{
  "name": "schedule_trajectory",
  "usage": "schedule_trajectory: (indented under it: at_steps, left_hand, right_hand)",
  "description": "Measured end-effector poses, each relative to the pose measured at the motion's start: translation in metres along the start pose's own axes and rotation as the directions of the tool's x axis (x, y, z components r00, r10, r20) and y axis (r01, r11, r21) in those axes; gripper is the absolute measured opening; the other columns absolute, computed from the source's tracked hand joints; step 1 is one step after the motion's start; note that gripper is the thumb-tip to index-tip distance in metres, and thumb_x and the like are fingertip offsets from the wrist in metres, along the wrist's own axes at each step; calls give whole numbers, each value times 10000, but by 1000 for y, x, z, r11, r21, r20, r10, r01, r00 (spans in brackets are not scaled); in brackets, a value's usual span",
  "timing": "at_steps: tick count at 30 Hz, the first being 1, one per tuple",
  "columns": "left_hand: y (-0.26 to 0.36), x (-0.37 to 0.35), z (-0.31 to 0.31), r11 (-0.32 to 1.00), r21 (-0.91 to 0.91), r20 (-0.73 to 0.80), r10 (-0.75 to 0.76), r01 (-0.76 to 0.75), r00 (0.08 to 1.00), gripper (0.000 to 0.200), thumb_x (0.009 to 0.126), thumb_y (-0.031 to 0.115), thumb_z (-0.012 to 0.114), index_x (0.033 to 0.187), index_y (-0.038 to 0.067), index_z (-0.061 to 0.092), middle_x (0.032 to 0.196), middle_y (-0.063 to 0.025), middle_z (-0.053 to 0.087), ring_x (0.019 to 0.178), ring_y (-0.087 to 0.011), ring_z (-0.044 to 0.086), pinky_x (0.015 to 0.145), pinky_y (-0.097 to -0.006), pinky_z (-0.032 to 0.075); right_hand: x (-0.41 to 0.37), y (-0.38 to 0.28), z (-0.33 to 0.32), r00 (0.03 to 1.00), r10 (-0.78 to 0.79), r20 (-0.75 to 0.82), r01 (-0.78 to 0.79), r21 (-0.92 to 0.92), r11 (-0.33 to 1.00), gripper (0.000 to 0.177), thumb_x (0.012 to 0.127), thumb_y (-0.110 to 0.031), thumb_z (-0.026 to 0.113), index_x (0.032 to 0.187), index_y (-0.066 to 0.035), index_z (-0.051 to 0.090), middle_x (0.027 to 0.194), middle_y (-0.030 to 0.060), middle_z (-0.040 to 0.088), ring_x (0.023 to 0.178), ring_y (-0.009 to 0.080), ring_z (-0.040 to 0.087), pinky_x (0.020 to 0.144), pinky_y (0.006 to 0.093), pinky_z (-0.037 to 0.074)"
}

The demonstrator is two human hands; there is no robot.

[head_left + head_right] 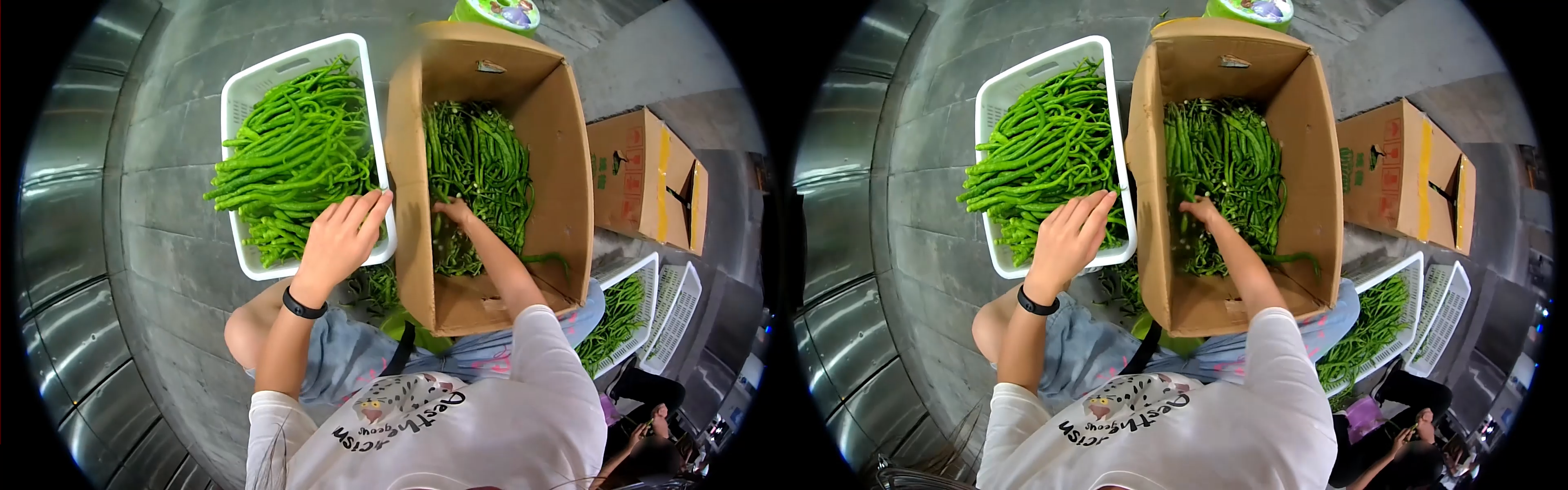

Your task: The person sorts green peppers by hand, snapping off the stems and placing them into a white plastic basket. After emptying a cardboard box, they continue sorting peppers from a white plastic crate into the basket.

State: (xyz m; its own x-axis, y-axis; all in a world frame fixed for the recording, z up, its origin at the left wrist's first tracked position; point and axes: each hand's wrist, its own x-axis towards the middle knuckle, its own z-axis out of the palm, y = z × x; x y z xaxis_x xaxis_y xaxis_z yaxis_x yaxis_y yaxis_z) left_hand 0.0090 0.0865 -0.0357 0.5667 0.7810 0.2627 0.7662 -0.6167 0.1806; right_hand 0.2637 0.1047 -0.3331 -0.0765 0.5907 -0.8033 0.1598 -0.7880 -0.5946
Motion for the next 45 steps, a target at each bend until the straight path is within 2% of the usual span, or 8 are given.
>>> schedule_trajectory:
  at_steps: [14, 19, 24, 28, 34, 39, 43, 45]
  left_hand:
    - [38, -10, 14, 913, -409, -190, -95, 10, 977, 228, 759, 15, 606, 986, 31, 615, 915, -90, 625, 792, -242, 594, 656, -321, 482]
    - [102, 1, 56, -389, -632, 728, -4, 670, 685, 473, 936, 402, 482, 1082, -46, 528, 930, -125, 644, 783, -177, 631, 757, -283, 531]
    - [146, 45, 103, -907, -240, 749, 54, 346, 660, 577, 852, 485, 585, 1079, -34, 474, 983, -144, 587, 990, -285, 577, 908, -432, 471]
    - [156, 66, 96, -819, -212, 730, 231, 534, 644, 186, 869, 200, 610, 1003, 100, 527, 1024, -89, 619, 864, -166, 604, 772, -305, 518]
    - [127, 63, 59, -706, -606, 632, -147, 367, 761, 342, 807, 83, 680, 1096, 93, 498, 865, -64, 598, 607, -110, 539, 533, -227, 457]
    - [133, 63, 36, -244, -881, 462, -257, 406, 849, 425, 809, 100, 683, 1146, 74, 425, 816, -24, 549, 575, -99, 521, 485, -219, 423]
    - [142, 57, 33, 14, -917, 380, -271, 398, 884, 555, 783, 140, 717, 1215, 81, 373, 838, -32, 569, 512, -87, 489, 450, -232, 406]
    - [143, 53, 22, -47, -941, 339, -199, 336, 920, 545, 790, 85, 677, 1238, 74, 367, 826, -20, 542, 510, -76, 474, 448, -213, 383]
  right_hand:
    - [-206, -87, -52, 844, -530, -83, 529, -39, 848, 120, 931, -171, 442, 959, -65, 490, 1002, 153, 660, 1036, 214, 558, 1013, 359, 314]
    - [-281, -95, -43, 668, -672, -320, 743, 339, 577, 185, 953, -142, 446, 1082, -10, 449, 1089, 174, 600, 1087, 240, 544, 979, 366, 388]
    - [-338, -76, -14, 338, -933, -120, 911, -206, 357, 282, 919, -112, 484, 1185, -27, 445, 1201, 128, 544, 1240, 300, 440, 1084, 475, 244]
    - [-338, -46, -14, 289, -916, 279, 842, -529, 105, 527, 761, 83, 505, 1266, -59, 462, 1328, 145, 450, 1314, 348, 333, 1098, 523, 183]
    - [-353, -64, -40, 434, -900, 32, 625, -730, 275, 597, 739, 99, 541, 1308, -36, 421, 1361, 169, 363, 1250, 291, 389, 1039, 388, 321]
    - [-325, -117, -49, 482, -849, -219, 861, -64, 505, 362, 829, -54, 647, 1171, -3, 543, 919, 27, 491, 782, 77, 458, 648, 205, 430]
    - [-327, -151, -36, 493, -861, -123, 760, -420, 496, 208, 882, -148, 603, 747, 10, 605, 708, -36, 522, 609, 69, 443, 600, 200, 369]
    - [-319, -146, -39, 621, -770, -146, 767, -88, 636, 233, 901, -178, 578, 744, -9, 609, 720, -23, 547, 614, 62, 454, 597, 197, 370]
